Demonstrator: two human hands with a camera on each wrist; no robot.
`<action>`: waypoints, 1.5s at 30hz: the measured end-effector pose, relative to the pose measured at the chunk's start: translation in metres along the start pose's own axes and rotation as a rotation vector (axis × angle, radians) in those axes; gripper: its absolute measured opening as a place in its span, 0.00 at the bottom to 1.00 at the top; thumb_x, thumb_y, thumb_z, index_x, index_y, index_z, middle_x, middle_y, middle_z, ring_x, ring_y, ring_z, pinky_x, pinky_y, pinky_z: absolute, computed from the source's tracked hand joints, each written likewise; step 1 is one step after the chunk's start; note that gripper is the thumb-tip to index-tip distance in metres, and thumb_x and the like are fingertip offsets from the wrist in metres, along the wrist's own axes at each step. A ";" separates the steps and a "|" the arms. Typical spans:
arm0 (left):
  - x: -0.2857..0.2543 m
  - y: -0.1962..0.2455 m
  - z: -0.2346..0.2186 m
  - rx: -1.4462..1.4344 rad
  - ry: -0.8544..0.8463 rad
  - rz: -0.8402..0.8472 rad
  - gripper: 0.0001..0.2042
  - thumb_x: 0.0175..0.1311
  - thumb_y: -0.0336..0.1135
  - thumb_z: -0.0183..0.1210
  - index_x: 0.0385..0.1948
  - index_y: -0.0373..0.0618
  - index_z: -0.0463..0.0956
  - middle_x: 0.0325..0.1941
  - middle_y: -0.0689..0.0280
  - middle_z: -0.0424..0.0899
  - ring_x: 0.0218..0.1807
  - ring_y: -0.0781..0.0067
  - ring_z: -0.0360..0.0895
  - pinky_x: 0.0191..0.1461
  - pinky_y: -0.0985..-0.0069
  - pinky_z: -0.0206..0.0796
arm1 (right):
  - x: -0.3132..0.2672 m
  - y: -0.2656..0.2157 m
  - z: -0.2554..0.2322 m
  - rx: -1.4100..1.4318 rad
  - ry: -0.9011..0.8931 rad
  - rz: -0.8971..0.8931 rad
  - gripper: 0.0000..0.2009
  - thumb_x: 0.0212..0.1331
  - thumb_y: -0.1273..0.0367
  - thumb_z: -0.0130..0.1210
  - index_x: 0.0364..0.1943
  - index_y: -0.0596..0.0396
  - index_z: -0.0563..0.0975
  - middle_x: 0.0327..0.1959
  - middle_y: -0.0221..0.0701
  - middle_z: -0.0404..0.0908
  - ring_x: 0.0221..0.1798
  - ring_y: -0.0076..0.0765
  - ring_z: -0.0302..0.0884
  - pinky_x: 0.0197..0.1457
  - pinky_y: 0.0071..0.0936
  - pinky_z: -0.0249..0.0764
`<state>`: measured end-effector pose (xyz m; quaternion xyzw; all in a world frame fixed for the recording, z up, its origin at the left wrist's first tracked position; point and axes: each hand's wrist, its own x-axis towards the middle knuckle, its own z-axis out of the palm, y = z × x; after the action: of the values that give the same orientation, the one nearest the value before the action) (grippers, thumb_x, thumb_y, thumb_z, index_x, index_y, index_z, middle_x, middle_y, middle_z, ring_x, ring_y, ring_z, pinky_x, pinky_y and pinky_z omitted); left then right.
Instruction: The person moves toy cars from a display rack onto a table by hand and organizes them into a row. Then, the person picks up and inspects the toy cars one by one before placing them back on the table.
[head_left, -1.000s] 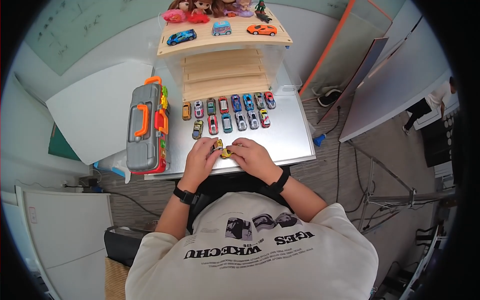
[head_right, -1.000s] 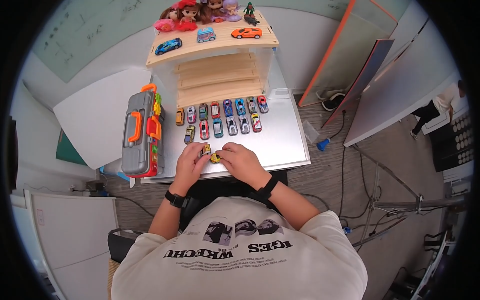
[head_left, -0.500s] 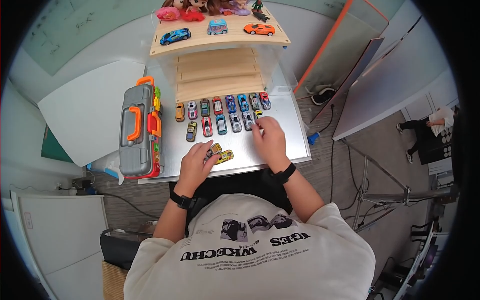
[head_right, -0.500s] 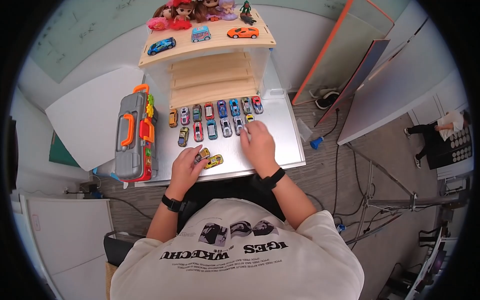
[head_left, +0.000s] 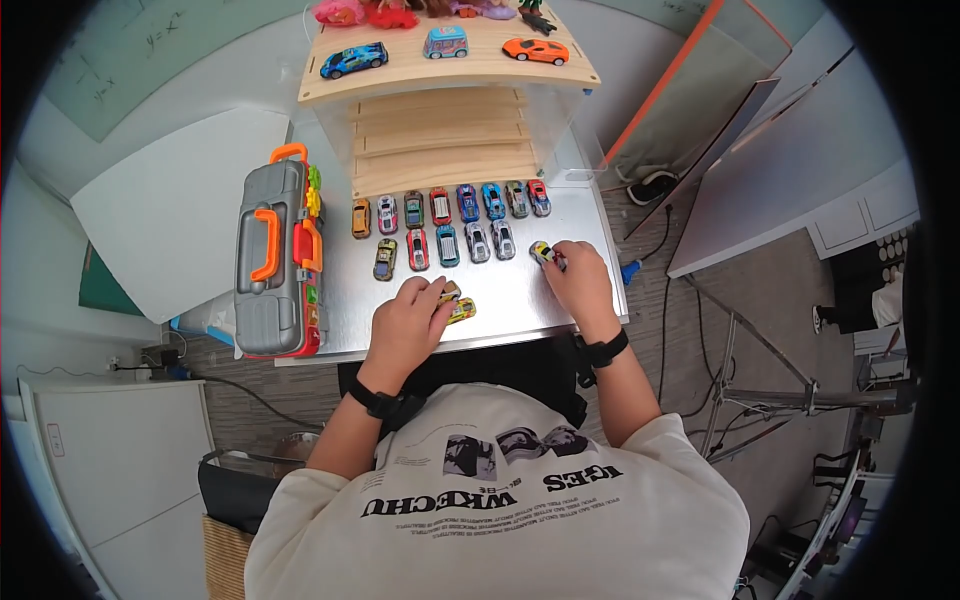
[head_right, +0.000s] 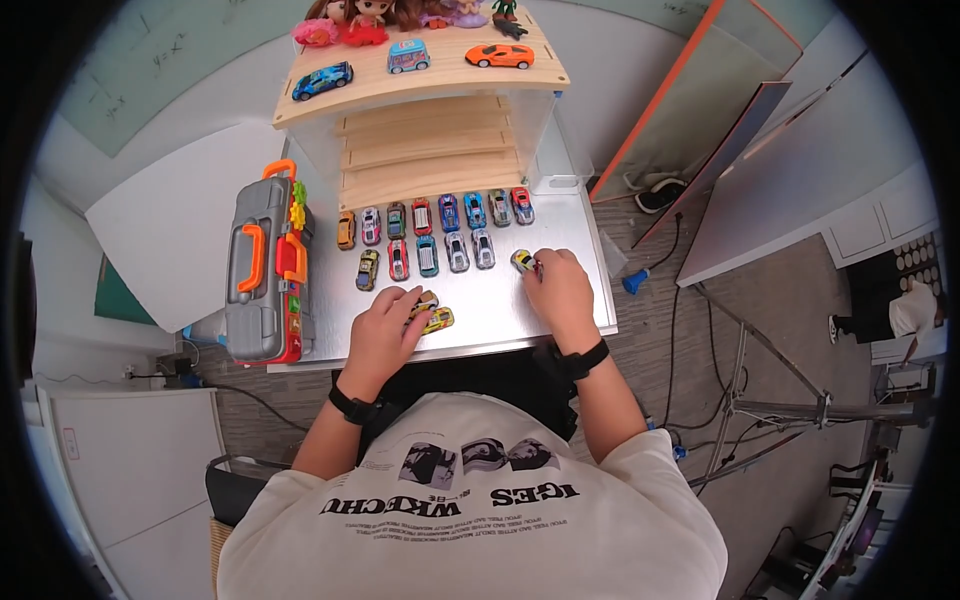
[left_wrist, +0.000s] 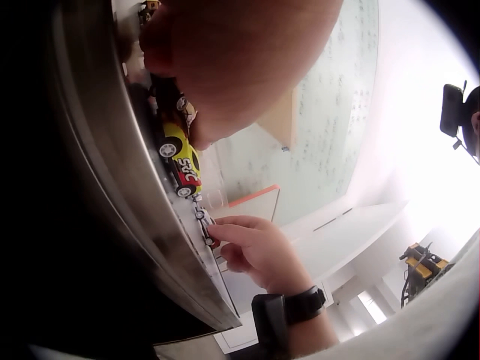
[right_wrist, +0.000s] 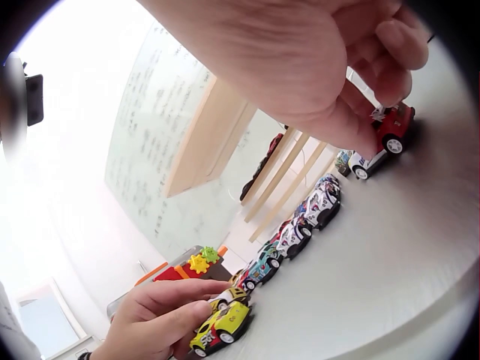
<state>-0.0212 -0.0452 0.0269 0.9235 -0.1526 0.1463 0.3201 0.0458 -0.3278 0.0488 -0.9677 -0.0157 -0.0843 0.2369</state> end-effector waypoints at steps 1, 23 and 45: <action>0.000 0.000 0.000 0.000 -0.001 -0.001 0.18 0.64 0.39 0.70 0.53 0.42 0.83 0.43 0.58 0.84 0.36 0.56 0.86 0.39 0.64 0.79 | -0.003 0.002 0.000 0.049 -0.038 -0.042 0.10 0.57 0.70 0.64 0.41 0.59 0.85 0.40 0.46 0.84 0.43 0.57 0.84 0.47 0.47 0.81; -0.006 0.019 -0.024 0.210 -0.102 0.125 0.30 0.55 0.48 0.73 0.62 0.51 0.81 0.57 0.58 0.83 0.52 0.57 0.77 0.57 0.60 0.64 | -0.040 0.027 -0.016 0.208 -0.034 -0.253 0.11 0.60 0.74 0.65 0.47 0.57 0.86 0.48 0.38 0.86 0.45 0.48 0.86 0.49 0.36 0.82; -0.021 -0.005 -0.022 0.064 -0.108 0.147 0.26 0.64 0.35 0.68 0.66 0.48 0.77 0.70 0.49 0.75 0.68 0.46 0.74 0.70 0.55 0.67 | -0.046 0.012 -0.001 0.207 -0.032 -0.303 0.13 0.62 0.75 0.63 0.51 0.54 0.85 0.51 0.38 0.85 0.45 0.47 0.87 0.48 0.35 0.83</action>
<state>-0.0425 -0.0238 0.0326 0.9261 -0.2321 0.1244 0.2701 0.0014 -0.3382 0.0369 -0.9260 -0.1737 -0.1013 0.3194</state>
